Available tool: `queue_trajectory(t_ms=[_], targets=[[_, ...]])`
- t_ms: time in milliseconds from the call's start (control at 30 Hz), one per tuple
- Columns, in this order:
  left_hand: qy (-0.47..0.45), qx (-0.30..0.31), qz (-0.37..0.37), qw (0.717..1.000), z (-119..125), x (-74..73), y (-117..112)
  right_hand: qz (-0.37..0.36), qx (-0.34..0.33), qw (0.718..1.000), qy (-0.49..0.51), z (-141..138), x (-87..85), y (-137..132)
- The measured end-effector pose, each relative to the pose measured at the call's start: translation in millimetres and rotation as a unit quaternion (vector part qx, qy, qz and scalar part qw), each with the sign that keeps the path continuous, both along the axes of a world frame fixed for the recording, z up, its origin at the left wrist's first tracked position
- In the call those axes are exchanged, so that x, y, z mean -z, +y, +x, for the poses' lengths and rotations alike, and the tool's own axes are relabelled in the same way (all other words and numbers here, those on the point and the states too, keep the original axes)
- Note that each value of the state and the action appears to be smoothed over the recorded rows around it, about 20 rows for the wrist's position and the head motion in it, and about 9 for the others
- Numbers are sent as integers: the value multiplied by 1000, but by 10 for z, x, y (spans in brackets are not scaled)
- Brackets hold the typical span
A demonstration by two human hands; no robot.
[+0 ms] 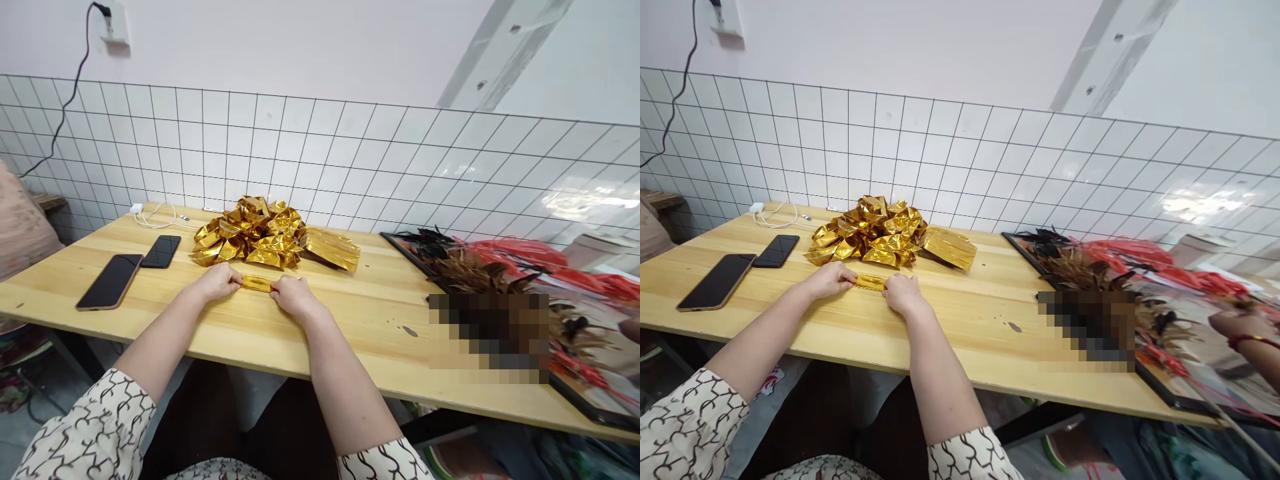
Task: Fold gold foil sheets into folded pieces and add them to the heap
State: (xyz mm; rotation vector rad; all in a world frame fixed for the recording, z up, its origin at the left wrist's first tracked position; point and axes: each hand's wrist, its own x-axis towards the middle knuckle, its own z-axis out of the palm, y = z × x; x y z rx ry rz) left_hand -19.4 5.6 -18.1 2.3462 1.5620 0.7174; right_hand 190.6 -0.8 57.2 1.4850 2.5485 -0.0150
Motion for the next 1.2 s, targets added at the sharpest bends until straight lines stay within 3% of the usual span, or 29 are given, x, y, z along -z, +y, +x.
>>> queue_trajectory(t_ms=[233,433,600,900,1067,1200], targets=[[30,-7,23,999,64,-59,-52,6,-2,1000,-7,11,-22,-10],[93,-18,66,993,282,-185,-177,22,-12,1000,-8,10,-13,-9],[131,46,56,989,419,-263,-247,24,-14,1000,-4,20,0,-15],[136,59,55,987,439,-231,-225,56,-64,995,51,-53,124,-25],[113,76,57,989,421,-221,-200,24,-44,998,48,-86,159,-19],[91,37,37,994,343,-194,-165,15,-30,999,39,-65,107,-19]])
